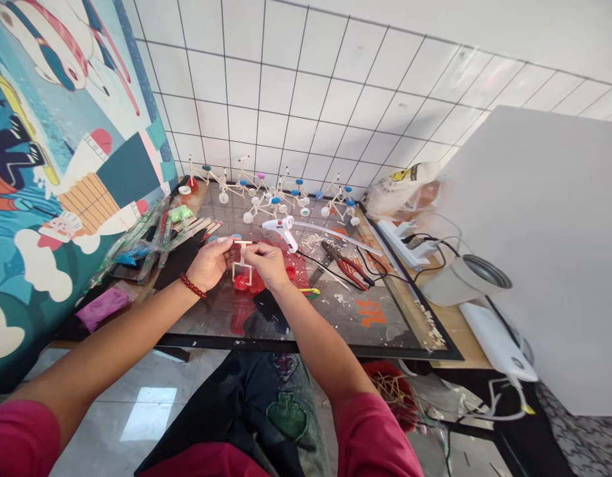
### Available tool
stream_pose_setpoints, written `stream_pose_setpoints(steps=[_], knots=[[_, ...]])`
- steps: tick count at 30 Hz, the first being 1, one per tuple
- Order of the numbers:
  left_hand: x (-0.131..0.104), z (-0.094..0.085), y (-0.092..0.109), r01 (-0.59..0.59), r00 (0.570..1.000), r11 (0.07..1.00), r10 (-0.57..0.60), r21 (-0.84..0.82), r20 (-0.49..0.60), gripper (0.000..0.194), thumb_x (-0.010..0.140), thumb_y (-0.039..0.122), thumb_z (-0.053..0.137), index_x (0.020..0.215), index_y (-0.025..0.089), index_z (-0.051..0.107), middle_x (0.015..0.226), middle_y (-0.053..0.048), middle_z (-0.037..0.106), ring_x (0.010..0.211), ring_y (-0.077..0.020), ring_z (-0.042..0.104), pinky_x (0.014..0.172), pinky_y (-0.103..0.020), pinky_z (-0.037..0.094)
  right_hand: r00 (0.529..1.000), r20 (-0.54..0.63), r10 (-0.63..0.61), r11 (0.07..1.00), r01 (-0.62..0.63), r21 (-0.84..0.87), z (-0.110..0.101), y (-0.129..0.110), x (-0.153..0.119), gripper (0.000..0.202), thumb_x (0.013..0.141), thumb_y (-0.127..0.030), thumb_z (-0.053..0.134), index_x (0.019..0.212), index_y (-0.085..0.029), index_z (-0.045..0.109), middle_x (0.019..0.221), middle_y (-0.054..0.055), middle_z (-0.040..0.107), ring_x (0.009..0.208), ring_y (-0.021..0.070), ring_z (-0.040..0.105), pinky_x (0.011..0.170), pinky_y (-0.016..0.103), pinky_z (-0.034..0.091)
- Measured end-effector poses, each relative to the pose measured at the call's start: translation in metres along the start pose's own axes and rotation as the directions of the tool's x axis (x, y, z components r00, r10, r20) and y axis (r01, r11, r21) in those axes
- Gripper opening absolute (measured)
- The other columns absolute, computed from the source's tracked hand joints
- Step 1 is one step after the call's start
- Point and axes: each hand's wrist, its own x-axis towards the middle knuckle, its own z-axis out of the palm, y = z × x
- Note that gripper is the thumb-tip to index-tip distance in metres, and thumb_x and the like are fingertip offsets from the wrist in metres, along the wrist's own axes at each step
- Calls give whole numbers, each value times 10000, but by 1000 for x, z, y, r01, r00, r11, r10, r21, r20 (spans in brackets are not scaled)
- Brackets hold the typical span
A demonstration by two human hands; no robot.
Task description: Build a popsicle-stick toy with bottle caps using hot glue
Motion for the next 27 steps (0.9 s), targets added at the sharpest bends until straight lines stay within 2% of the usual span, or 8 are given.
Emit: stream_pose_setpoints(steps=[6,12,16,22,27], knots=[[0,0,1,-8,1000,1000,8,-25,-20,308,552,299,902,767,129,760,749,-44,736,690,-134,658,684,-262,510,1000,27,10,1000,-10,7,-1,1,-1,208,562,-402,846,620,-228,748,640,-7,698,631,153,579,729,332,473],[0,0,1,-18,999,1000,17,-11,-36,281,555,298,895,738,134,758,753,-43,737,693,-135,657,673,-257,498,1000,30,9,1000,-8,-18,-1,0,-1,189,585,-384,829,611,-220,740,597,-25,668,594,135,541,697,318,456],[1,-1,0,-14,999,1000,14,5,-34,287,572,307,888,760,133,759,774,-46,742,707,-140,661,673,-256,497,1000,23,-2,1000,2,-26,-1,1,-1,185,592,-381,829,611,-220,739,604,-22,673,607,141,554,704,322,455],[1,-1,2,1,1000,1000,-1,-27,1,346,644,329,841,919,137,755,809,-54,746,743,-142,681,716,-254,526,1000,7,2,1000,-3,29,0,2,1,186,582,-384,845,628,-232,749,680,-6,719,671,166,609,746,339,477],[0,0,1,51,999,998,-51,31,6,301,643,328,831,855,132,749,781,-62,741,694,-139,669,651,-240,515,999,-36,4,997,-1,72,-1,0,3,213,563,-387,853,568,-225,715,612,-24,683,638,148,587,744,325,478]])
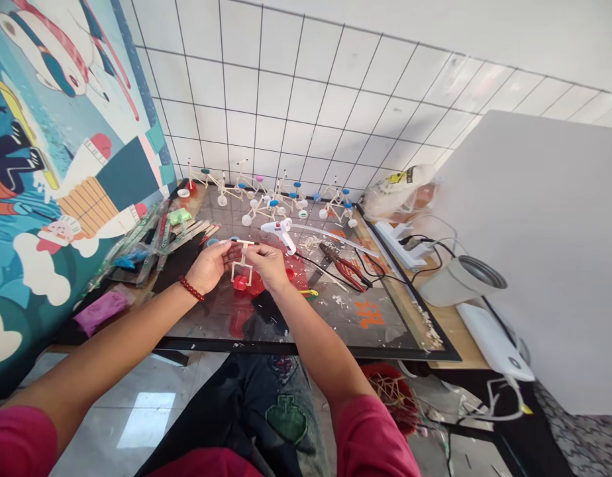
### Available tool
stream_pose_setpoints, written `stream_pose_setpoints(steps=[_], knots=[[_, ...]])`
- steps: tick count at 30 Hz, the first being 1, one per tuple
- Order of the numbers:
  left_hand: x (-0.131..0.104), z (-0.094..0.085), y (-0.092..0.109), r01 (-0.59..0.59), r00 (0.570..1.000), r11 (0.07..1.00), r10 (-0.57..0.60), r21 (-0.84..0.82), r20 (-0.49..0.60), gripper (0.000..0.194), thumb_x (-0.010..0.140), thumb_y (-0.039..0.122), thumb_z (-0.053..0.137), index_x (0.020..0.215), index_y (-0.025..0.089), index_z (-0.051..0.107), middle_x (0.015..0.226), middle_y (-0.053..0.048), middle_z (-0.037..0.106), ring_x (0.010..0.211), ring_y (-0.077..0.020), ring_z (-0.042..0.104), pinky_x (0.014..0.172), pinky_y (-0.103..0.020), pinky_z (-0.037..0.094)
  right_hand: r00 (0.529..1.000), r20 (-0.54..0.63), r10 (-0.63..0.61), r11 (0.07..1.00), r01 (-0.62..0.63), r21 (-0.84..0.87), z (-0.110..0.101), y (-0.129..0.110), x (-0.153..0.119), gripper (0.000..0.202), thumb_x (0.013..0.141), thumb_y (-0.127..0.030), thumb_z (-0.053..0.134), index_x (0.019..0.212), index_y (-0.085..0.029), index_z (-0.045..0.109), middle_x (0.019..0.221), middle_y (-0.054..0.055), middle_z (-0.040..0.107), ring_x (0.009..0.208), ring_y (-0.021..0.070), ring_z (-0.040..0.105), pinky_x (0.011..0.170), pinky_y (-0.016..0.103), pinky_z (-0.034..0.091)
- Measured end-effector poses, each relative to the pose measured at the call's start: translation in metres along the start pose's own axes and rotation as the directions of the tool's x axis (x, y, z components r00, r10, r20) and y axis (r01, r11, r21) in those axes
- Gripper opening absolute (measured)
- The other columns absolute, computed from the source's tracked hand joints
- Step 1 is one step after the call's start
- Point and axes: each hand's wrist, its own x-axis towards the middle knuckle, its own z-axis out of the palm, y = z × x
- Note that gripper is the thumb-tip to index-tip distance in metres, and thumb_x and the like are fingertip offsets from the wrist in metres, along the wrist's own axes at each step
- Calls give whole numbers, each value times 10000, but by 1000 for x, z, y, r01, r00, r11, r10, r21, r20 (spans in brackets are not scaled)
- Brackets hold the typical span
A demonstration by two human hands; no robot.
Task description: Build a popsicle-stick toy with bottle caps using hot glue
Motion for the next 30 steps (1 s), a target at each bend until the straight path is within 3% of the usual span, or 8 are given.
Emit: stream_pose_setpoints(steps=[4,8,23,30], knots=[[-3,1,-5,33,998,995,-38,97,52,262,582,297,868,717,130,718,689,-39,708,628,-146,648,616,-259,499,1000,-1,22,999,-22,50,-1,0,1,200,556,-380,860,611,-230,739,646,-12,710,654,160,612,749,337,488],[-7,3,-9,21,996,988,-34,154,81,307,531,268,901,754,129,741,715,-38,722,642,-152,658,646,-275,504,1000,9,30,995,-31,98,-2,2,2,175,569,-354,854,615,-225,746,634,-7,712,623,151,603,694,319,485],[-12,10,-8,-34,999,961,33,276,7,396,485,365,915,723,115,721,542,-3,643,486,-101,553,446,-202,382,999,-43,28,994,-23,103,6,-1,-3,214,555,-348,840,578,-199,688,607,-20,658,594,122,544,632,283,462],[-11,7,-9,-33,999,952,25,304,31,385,527,382,899,736,111,724,547,-5,633,480,-90,536,444,-195,376,1000,18,14,997,-16,72,7,-2,-5,211,617,-359,814,576,-198,683,583,-18,641,573,130,539,624,304,481]])
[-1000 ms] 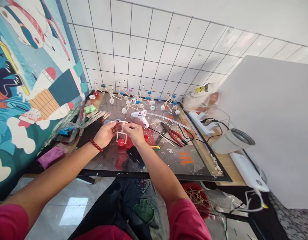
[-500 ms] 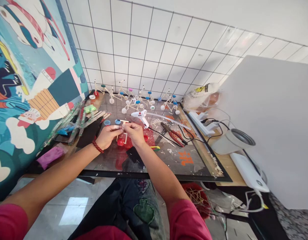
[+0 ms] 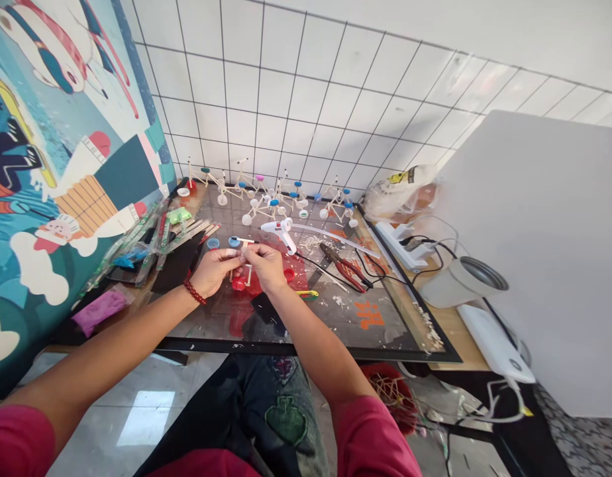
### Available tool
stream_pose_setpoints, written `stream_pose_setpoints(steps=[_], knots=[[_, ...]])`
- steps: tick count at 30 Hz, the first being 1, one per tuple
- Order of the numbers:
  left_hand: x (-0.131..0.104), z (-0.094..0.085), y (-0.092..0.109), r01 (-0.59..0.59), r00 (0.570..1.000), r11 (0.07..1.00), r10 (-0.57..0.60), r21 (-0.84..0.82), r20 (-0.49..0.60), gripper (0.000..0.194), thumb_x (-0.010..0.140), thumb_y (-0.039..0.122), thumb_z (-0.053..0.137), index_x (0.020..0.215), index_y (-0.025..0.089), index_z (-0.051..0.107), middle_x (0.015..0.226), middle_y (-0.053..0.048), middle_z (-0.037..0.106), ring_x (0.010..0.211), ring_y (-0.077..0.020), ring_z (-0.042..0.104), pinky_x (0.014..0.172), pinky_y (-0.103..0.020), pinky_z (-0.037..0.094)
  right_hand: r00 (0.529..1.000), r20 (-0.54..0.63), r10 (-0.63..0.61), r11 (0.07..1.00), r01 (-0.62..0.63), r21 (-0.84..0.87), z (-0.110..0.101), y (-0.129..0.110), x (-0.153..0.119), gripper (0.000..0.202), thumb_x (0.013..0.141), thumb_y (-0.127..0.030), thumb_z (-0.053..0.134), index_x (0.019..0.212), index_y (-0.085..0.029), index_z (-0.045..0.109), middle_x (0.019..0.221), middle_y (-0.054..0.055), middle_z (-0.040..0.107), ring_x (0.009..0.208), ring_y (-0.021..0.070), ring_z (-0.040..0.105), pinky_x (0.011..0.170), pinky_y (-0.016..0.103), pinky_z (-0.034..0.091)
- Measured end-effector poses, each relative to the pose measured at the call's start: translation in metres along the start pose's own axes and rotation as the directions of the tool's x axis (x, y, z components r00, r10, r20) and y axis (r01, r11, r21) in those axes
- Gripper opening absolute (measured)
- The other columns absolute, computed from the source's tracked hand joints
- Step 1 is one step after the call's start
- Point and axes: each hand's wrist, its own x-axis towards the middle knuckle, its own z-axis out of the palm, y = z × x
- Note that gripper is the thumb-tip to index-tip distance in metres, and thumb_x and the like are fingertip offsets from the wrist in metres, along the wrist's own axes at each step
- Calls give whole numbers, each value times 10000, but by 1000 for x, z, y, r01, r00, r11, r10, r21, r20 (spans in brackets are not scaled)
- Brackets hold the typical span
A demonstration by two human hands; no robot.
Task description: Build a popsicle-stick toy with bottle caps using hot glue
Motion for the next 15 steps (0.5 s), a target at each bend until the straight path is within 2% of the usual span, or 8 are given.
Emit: stream_pose_setpoints(steps=[5,9,12,15], knots=[[4,-4,-5,-27,999,1000,27,11,-26,349,545,365,890,732,119,728,550,-8,626,473,-93,529,439,-200,369,997,42,-58,996,61,-63,0,-3,-2,180,657,-371,816,665,-208,741,665,-12,682,657,148,592,733,326,495],[4,-4,-2,-41,997,999,41,-1,-61,347,548,356,883,761,124,738,558,-4,622,463,-87,518,425,-194,348,997,68,-48,997,52,-55,-1,-4,-1,169,662,-355,810,752,-217,774,704,-12,701,693,153,605,775,331,493],[4,-3,0,-46,996,999,45,-9,-78,380,543,347,880,833,135,757,592,0,630,463,-74,507,410,-181,317,999,5,-46,998,46,-47,-4,-2,2,160,652,-354,792,725,-214,768,684,-11,695,686,149,591,751,318,476],[5,-4,0,-49,995,998,46,-30,-89,360,548,382,873,778,134,749,584,1,612,452,-66,493,394,-175,278,994,-103,-48,998,43,-46,-8,-1,7,174,626,-359,770,718,-212,764,653,-12,676,652,142,559,693,300,451]])
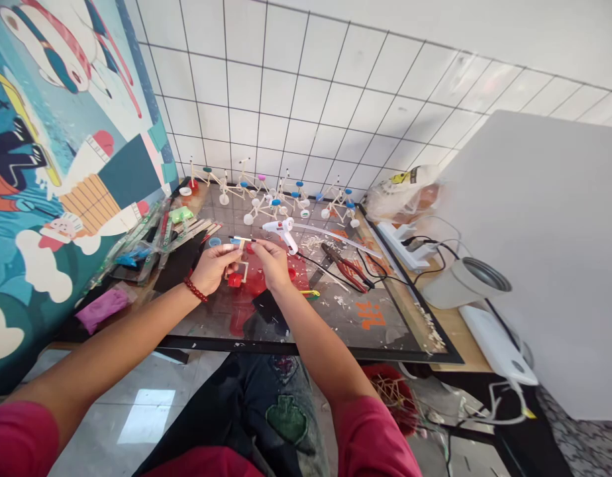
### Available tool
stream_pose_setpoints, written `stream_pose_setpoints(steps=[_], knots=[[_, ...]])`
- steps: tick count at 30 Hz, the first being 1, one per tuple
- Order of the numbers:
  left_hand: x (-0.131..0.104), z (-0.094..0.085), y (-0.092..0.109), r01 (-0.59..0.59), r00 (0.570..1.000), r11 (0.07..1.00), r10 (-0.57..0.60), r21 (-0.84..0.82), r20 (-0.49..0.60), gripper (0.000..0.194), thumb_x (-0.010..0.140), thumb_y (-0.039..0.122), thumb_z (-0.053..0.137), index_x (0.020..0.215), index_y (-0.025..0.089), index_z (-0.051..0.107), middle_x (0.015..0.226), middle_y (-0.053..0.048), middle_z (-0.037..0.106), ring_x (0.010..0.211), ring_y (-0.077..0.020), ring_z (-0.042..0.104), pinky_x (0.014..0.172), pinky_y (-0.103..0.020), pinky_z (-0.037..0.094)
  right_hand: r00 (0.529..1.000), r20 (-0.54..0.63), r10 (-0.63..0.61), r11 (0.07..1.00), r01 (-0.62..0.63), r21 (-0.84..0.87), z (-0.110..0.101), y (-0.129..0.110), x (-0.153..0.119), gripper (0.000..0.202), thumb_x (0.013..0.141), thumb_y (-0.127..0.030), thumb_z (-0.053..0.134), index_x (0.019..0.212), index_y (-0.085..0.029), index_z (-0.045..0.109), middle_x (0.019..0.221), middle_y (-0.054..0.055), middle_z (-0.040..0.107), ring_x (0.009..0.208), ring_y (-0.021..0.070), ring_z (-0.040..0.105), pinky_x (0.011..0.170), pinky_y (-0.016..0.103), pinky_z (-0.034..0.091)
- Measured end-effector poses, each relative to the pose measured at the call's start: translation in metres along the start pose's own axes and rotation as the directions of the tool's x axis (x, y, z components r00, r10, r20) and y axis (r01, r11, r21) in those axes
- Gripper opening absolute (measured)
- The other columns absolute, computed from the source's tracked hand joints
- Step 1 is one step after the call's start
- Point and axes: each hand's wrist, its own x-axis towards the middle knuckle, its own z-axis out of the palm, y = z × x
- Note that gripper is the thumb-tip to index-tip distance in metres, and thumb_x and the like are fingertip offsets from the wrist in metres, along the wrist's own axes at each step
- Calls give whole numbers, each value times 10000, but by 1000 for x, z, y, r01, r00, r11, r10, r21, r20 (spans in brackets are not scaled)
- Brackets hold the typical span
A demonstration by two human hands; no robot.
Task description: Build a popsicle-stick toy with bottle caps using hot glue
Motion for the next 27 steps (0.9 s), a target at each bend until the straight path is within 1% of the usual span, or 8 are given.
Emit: stream_pose_setpoints(steps=[2,5,9,12,15,22,24,27], knots=[[1,-1,-1,-1,1000,1000,1,-14,5,351,546,404,871,706,127,727,602,-18,629,444,-57,480,391,-172,254,1000,-28,2,1000,-2,-2,-3,-1,2,204,632,-355,743,770,-210,781,649,-12,670,623,130,527,654,286,429],[2,-2,-2,10,1000,1000,-9,-12,16,354,545,412,869,671,122,711,619,-38,650,433,-47,459,390,-168,225,1000,-5,-5,1000,5,-4,-4,-4,1,219,665,-363,723,809,-213,791,676,-11,674,624,121,517,648,277,417],[2,-2,-2,13,1000,1000,-13,-7,17,348,553,415,869,663,126,709,610,-26,636,432,-42,450,393,-169,219,998,46,-51,999,51,-14,-2,-7,-3,174,676,-384,754,726,-217,757,677,-11,672,690,146,570,723,301,453],[2,-1,-1,13,1000,1000,-13,-3,28,350,549,419,870,650,126,705,609,-26,632,435,-40,442,394,-171,213,996,67,-66,998,66,-3,0,-5,-4,165,679,-380,777,695,-221,736,685,-16,678,695,147,581,759,314,467],[1,0,0,16,999,1000,-16,5,30,357,546,424,868,654,123,711,610,-35,637,435,-38,428,396,-172,204,996,55,-64,998,63,8,-1,-3,-3,168,659,-377,798,674,-223,732,687,-16,686,691,147,586,767,319,474],[1,0,0,24,999,1000,-25,14,30,355,545,420,869,668,123,718,617,-38,644,429,-39,425,396,-183,197,999,28,-39,998,40,-46,-1,-5,-3,210,612,-405,810,644,-222,713,717,3,699,726,172,595,755,328,480],[1,-1,-1,21,999,1000,-21,4,33,356,547,421,872,665,126,713,623,-36,646,431,-41,435,394,-183,202,999,36,-32,999,33,-42,-2,-6,-2,210,627,-410,795,698,-222,732,727,0,695,713,161,582,725,309,466],[2,-2,-1,13,1000,1000,-13,-17,14,343,548,407,875,676,133,713,621,-25,641,444,-49,466,397,-178,245,999,48,0,1000,1,-20,-5,-5,1,257,677,-422,747,842,-226,768,692,-16,662,646,129,534,640,273,418]])
